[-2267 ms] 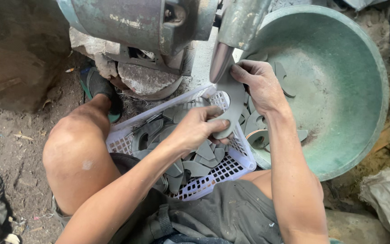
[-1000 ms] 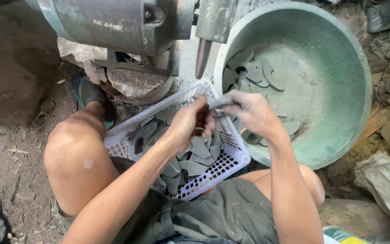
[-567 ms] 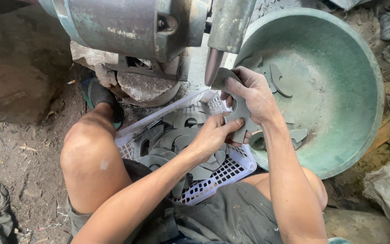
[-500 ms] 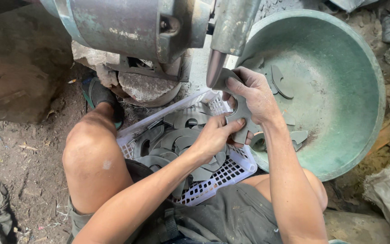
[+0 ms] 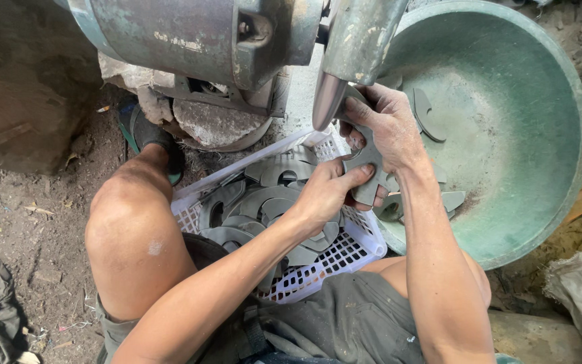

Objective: The person sits on the ground and uses a bench grinder to smooth the edges of crescent-shaped clay pieces. They pick up each piece from a white basket, press it against the spinning wheel, and place the finished piece into a green basin.

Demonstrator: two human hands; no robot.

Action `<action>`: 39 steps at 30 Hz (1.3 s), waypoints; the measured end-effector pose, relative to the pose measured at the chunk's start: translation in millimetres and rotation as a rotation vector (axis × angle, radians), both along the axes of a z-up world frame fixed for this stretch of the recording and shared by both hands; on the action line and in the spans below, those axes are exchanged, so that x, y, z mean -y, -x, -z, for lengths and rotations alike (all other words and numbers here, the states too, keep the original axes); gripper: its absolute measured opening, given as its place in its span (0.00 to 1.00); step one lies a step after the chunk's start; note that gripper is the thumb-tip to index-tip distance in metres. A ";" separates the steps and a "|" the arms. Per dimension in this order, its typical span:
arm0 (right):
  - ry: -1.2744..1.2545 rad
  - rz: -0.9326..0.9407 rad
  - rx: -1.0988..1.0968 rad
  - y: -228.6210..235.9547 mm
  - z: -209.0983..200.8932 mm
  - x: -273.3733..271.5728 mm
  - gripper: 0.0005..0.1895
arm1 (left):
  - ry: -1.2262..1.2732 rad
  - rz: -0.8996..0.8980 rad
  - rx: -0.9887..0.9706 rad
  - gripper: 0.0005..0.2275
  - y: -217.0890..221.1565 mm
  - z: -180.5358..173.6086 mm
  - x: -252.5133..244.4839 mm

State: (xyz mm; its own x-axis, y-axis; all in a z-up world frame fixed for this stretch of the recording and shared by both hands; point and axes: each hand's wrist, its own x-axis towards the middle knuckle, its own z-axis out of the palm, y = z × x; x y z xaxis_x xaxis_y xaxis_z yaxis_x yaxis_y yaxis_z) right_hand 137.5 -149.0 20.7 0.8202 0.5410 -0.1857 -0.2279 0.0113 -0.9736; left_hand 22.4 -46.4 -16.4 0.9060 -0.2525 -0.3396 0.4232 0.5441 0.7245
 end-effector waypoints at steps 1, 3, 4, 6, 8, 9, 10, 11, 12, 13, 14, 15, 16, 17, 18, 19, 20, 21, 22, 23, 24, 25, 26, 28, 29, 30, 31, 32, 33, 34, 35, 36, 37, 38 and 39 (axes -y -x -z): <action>-0.017 -0.005 0.004 -0.7 0.0 -0.2 0.17 | 0.002 -0.006 0.004 0.12 -0.8 -0.2 -0.1; -0.034 -0.001 -0.007 -1.7 1.0 0.1 0.16 | 0.011 -0.013 -0.002 0.12 -1.4 0.0 0.1; -0.043 -0.001 -0.013 -2.4 1.4 -0.1 0.16 | 0.015 -0.019 -0.005 0.12 -1.6 0.0 -0.1; -0.028 -0.011 0.011 -3.6 2.3 -0.3 0.16 | 0.010 -0.018 0.019 0.12 -2.2 0.2 -0.6; -0.022 -0.018 0.023 -3.6 2.0 -1.2 0.16 | 0.002 -0.013 0.017 0.12 -1.7 -0.7 -1.4; -0.024 -0.022 0.022 -3.1 1.6 -1.8 0.16 | -0.003 -0.011 0.003 0.12 -0.8 -1.6 -1.4; -0.024 -0.019 0.019 -0.9 2.1 -0.3 0.16 | -0.006 -0.002 -0.013 0.13 1.0 -1.3 -0.1; -0.012 -0.014 0.006 0.6 3.1 0.6 0.16 | -0.006 -0.003 -0.015 0.13 2.9 -0.3 0.7; 0.000 -0.013 -0.004 1.6 3.9 0.8 0.16 | -0.006 -0.007 -0.014 0.13 4.4 0.9 1.0; 0.012 -0.011 -0.014 2.9 4.4 1.2 0.16 | -0.006 -0.012 -0.014 0.13 6.1 2.2 1.5; 0.024 -0.012 -0.009 5.1 5.2 1.1 0.15 | -0.002 -0.008 -0.020 0.12 8.7 3.8 1.7; 0.036 -0.012 -0.003 7.8 5.8 1.1 0.14 | 0.001 -0.003 -0.027 0.12 11.4 5.4 2.0; 0.046 -0.014 0.005 9.9 5.3 1.5 0.14 | 0.004 0.000 -0.032 0.12 13.8 6.4 2.3; 0.070 -0.030 -0.007 13.0 4.4 2.5 0.13 | 0.029 -0.005 -0.059 0.12 17.9 6.7 3.3; 0.092 -0.045 -0.018 16.7 3.3 4.4 0.13 | 0.053 -0.008 -0.084 0.12 23.1 6.3 4.6; 0.115 -0.059 -0.029 20.5 1.9 6.6 0.12 | 0.078 -0.010 -0.110 0.13 27.7 5.4 5.4; 0.110 -0.052 -0.051 24.4 -0.6 10.4 0.11 | -0.193 -0.012 -0.034 0.14 31.8 3.6 3.3; 0.104 -0.044 -0.073 27.9 -3.8 16.3 0.11 | -0.464 -0.015 0.042 0.15 35.9 1.7 -0.8; 0.105 -0.041 -0.097 30.4 -6.1 23.0 0.10 | -0.729 -0.023 0.114 0.16 39.4 0.0 -2.4; 0.113 -0.071 -0.054 31.1 -6.6 27.6 0.10 | -0.828 0.002 0.105 0.17 40.8 -1.4 -3.5; 0.122 -0.099 -0.009 31.6 -6.4 32.0 0.10 | -0.927 0.028 0.099 0.18 41.2 -2.8 -4.3; 0.131 -0.126 0.036 32.4 -5.2 35.5 0.10 | -1.025 0.053 0.092 0.19 42.0 -4.6 -4.1; 0.155 -0.084 0.042 33.0 -3.0 37.3 0.09 | -0.980 0.039 0.084 0.19 43.6 -6.8 -4.0; 0.200 0.000 0.055 33.1 0.8 40.3 0.09 | -0.891 0.009 0.070 0.18 45.9 -9.3 -2.7; 0.253 0.061 0.100 31.3 3.1 39.4 0.09 | -0.889 -0.043 0.101 0.20 46.0 -8.7 -1.6; 0.306 0.122 0.143 29.4 5.6 37.7 0.09 | -0.887 -0.093 0.130 0.23 47.1 -6.7 0.5; 0.360 0.183 0.184 28.3 6.8 36.8 0.10 | -0.883 -0.143 0.160 0.26 48.5 -3.2 3.1; 0.356 0.188 0.194 26.7 6.7 35.2 0.10 | -0.929 -0.195 0.267 0.25 49.1 1.4 5.9; 0.352 0.192 0.204 25.2 5.5 33.2 0.10 | -0.974 -0.246 0.376 0.25 48.9 7.2 9.9; 0.346 0.194 0.212 24.1 3.7 30.2 0.10 | -1.019 -0.298 0.483 0.24 47.5 14.2 12.7; 0.222 0.184 0.065 23.1 0.5 29.2 0.10 | -1.040 -0.346 0.518 0.25 43.5 22.4 15.5; 0.102 0.171 -0.085 22.6 -3.3 30.3 0.12 | -1.059 -0.395 0.550 0.26 39.1 31.0 20.3; -0.018 0.158 -0.236 21.6 -5.8 29.7 0.13 | -1.078 -0.444 0.582 0.27 35.3 39.6 26.2; -0.021 0.139 -0.218 20.4 -6.7 27.8 0.11 | -1.004 -0.385 0.434 0.23 31.3 47.9 33.3; -0.025 0.121 -0.199 18.7 -6.8 25.7 0.10 | -0.926 -0.323 0.289 0.19 25.0 55.6 40.9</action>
